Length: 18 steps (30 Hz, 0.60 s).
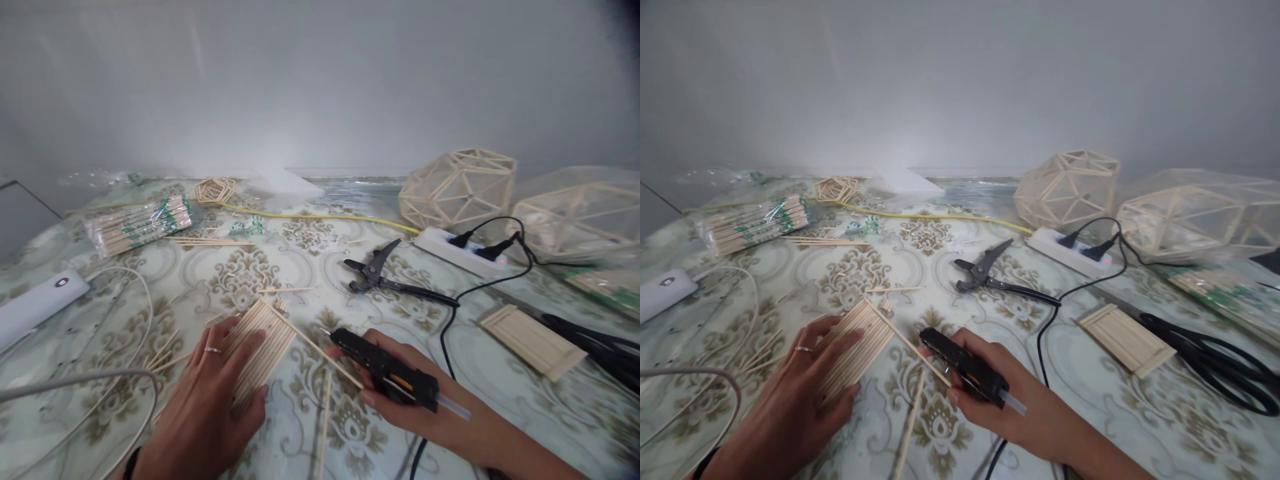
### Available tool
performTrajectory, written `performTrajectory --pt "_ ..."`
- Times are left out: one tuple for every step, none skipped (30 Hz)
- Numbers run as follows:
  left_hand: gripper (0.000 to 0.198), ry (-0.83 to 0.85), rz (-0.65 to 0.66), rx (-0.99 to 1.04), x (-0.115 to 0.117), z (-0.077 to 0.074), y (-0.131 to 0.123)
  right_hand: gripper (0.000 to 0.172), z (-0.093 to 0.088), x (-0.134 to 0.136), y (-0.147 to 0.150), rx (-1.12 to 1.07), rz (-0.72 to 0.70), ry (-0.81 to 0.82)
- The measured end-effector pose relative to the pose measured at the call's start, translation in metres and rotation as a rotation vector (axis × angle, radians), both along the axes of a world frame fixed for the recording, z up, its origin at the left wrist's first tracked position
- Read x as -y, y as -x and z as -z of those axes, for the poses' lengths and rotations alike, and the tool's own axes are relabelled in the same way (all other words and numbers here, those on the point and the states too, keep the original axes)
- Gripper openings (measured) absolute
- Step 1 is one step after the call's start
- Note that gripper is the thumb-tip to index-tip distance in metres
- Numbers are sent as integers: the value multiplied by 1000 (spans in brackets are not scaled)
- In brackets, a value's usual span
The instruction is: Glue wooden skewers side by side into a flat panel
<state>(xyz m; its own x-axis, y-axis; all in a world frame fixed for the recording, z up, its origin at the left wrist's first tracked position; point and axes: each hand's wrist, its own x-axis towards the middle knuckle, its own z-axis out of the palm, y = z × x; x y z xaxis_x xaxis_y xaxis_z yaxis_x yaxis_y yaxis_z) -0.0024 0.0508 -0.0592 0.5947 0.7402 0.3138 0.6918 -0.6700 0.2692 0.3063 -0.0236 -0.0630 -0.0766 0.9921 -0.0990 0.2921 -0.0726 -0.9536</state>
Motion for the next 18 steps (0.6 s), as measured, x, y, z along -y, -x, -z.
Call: performTrajectory --pt "57 -1 2 1 0 0 0 39 0 0 0 -3 -4 17" --pt "57 -2 2 4 0 0 0 41 -1 0 0 -6 -5 37" --pt "57 -3 3 7 0 1 1 44 0 1 0 -10 -1 52" --pt "57 -4 0 11 0 1 1 47 0 1 0 -17 9 54" --pt "57 -2 -4 12 0 1 1 49 1 2 0 -23 21 54" --pt "57 0 -6 11 0 1 2 50 2 3 -1 -27 32 56" --pt "58 2 -7 9 0 2 2 51 2 3 -1 -27 38 58" --pt "58 2 -8 8 0 2 2 50 2 3 -1 -22 39 58" --pt "59 2 -7 8 0 2 2 49 2 3 -1 -15 36 56" --pt "59 1 -8 12 0 2 2 48 1 3 -1 -6 31 55" --pt "59 -1 -6 15 0 2 2 47 0 3 -1 -1 23 52" --pt "59 -1 -8 16 0 1 1 45 -2 2 -1 0 14 48" --pt "58 0 -10 15 0 1 1 44 -3 1 -1 -4 8 44" --pt "58 1 -10 13 0 1 1 43 -5 0 0 -11 2 41" --pt "58 2 -11 10 0 1 1 42 -6 0 0 -16 -8 36" --pt "58 5 -11 6 0 0 1 41 -8 -1 0 -17 -18 30" --pt "58 9 -11 3 0 0 1 40 -8 -2 0 -18 -28 26" --pt "58 10 -10 2 0 0 1 40 -9 -2 0 -19 -37 24"
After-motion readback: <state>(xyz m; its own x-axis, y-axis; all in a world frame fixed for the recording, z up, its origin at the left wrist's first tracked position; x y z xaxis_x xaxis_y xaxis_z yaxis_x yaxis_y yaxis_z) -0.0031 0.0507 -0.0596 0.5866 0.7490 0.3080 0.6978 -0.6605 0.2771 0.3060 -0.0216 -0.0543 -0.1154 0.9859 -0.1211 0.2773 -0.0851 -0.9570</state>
